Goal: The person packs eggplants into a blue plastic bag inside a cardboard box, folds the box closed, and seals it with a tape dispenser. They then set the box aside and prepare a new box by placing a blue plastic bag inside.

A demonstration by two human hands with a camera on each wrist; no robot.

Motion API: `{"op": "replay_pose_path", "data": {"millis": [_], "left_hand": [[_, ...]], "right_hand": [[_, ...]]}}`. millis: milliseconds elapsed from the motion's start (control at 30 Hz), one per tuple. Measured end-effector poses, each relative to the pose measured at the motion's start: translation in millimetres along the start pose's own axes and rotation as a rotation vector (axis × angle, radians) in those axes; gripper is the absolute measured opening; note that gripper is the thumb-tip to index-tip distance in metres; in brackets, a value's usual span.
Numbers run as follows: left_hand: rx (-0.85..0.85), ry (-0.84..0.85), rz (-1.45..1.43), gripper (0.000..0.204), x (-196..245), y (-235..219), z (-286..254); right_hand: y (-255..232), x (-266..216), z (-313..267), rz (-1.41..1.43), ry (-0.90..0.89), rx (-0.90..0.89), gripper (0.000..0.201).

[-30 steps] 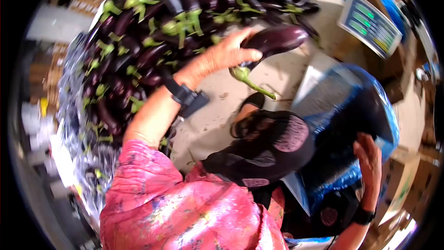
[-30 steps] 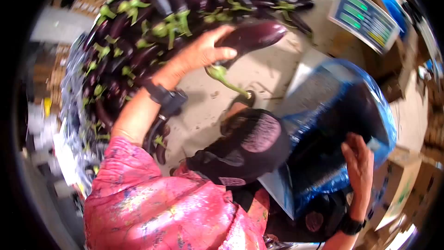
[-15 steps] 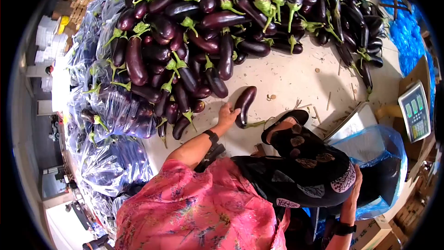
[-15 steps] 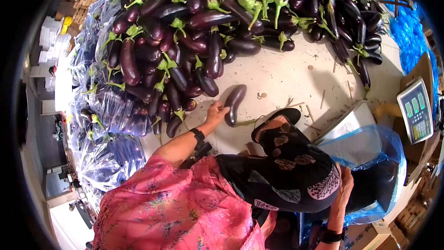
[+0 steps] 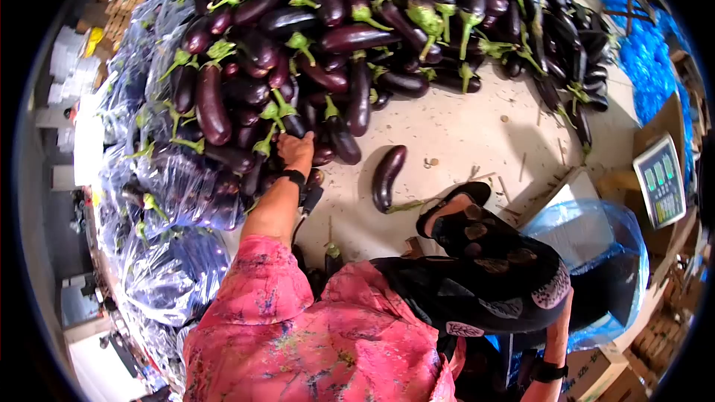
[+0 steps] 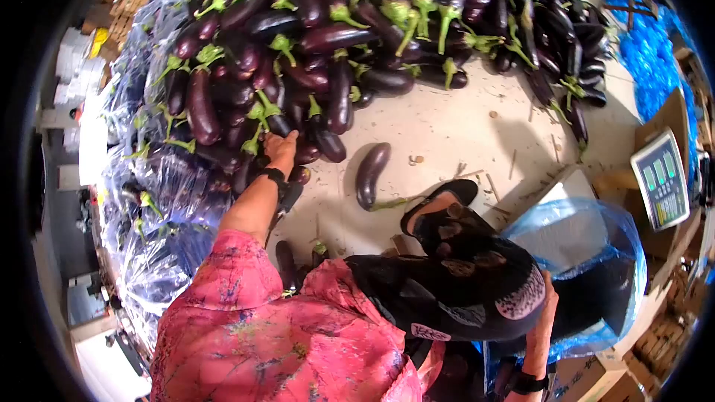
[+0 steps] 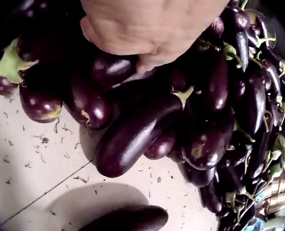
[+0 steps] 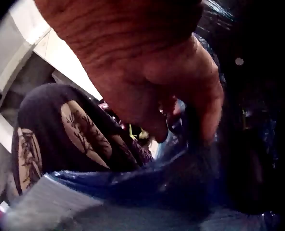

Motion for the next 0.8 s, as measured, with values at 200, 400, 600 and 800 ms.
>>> {"op": "replay_pose_path", "data": {"millis": [200,400,600,800], "left_hand": [[-0.786,0.130,-0.860,0.060,81,9,-122],[-0.746,1.409,-0.890,0.057,331,-131,-336],[-0.632,2.459,-1.052,0.063,411,-226,-569],[-1.487,1.743,-0.511,0.043,429,-120,-556]], "right_hand": [[9,-109,-50,-0.723,-0.317,-0.039,0.019],[7,-166,-72,0.087,-0.060,-0.053,0.063],[-8,-170,-75,0.463,-0.213,-0.015,0.061],[-90,-66,-68,0.401,0.038,0.286,0.046]]}}
Point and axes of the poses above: each hand's wrist, its own z-axis towards the middle knuckle, its own y-axis out of the palm, x = y × z, the point moved 8 cm from there along z, towards the middle knuckle, and after that the axes turned 2 degrees about z, right-handed, at the moved point
